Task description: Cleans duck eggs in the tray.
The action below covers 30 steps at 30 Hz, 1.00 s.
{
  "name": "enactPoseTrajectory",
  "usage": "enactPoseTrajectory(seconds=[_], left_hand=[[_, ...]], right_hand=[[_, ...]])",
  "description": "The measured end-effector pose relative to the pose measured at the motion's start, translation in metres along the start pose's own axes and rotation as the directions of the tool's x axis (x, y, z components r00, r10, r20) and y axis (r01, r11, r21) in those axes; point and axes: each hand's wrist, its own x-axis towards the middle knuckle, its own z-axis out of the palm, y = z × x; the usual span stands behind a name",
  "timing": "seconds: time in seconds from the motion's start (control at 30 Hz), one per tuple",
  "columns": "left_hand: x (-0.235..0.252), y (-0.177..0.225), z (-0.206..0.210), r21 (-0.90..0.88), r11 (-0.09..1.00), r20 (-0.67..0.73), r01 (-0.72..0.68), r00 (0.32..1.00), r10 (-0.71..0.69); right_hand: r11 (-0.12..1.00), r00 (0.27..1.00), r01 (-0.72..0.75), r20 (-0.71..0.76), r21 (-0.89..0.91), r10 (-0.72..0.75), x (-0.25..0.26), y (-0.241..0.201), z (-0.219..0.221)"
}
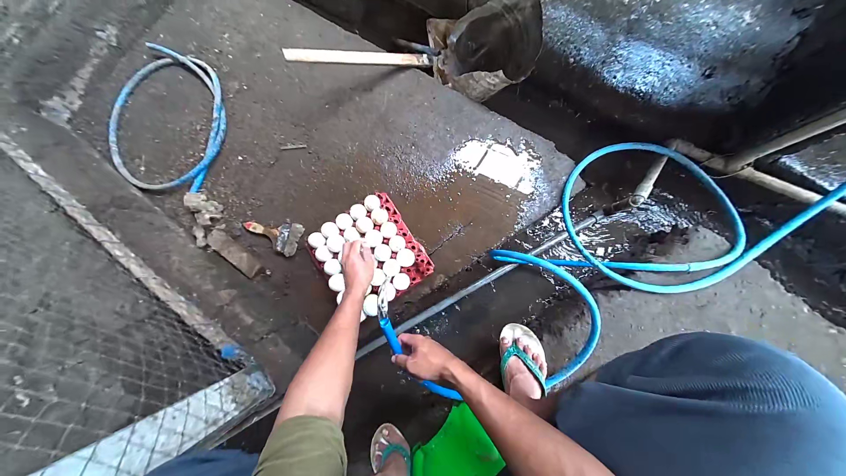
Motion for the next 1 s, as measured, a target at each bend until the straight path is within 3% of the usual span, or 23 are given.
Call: enactPoseTrajectory(seconds=[0.23, 0.37, 0.7, 0.8, 0.9, 0.97, 1.0], left_hand=[[0.052, 0.026, -0.005, 0.266, 0.961, 0.224, 0.068, 0.966, -0.13], [0.065, 0.039, -0.001, 0.404, 0.908, 0.249, 0.113, 0.941, -0.228], [0.057, 0.04, -0.005, 0.33, 0.92, 0.153, 0.213, 0.949, -0.275], [0.048, 0.041, -0.022, 0.194, 0.955, 0.061, 0.224, 0.969, -0.239], [0.027, 0.044, -0.047, -0.089, 0.951, -0.068, 0.295, 0.951, -0.301], [0.0, 0.041, -0.053, -0.442, 0.844, -0.078, 0.303, 0.924, -0.373], [-0.017, 0.039, -0.052, -0.642, 0.716, -0.035, 0.274, 0.923, -0.384]], right_hand=[[0.999, 1.0, -0.004, 0.003, -0.041, 0.004, -0.004, -0.005, -0.001], [0.999, 1.0, -0.014, 0.006, -0.044, 0.015, -0.004, -0.005, -0.004], [0.998, 1.0, -0.013, 0.004, -0.068, 0.013, -0.001, -0.004, -0.008], [0.997, 1.0, -0.014, 0.003, -0.076, 0.014, 0.001, -0.003, -0.007], [0.996, 1.0, -0.005, 0.013, -0.089, 0.006, 0.002, -0.003, -0.006], [0.995, 1.0, 0.017, 0.022, -0.096, -0.015, 0.005, -0.002, -0.005], [0.995, 0.999, 0.025, 0.026, -0.1, -0.022, 0.007, -0.002, -0.005]])
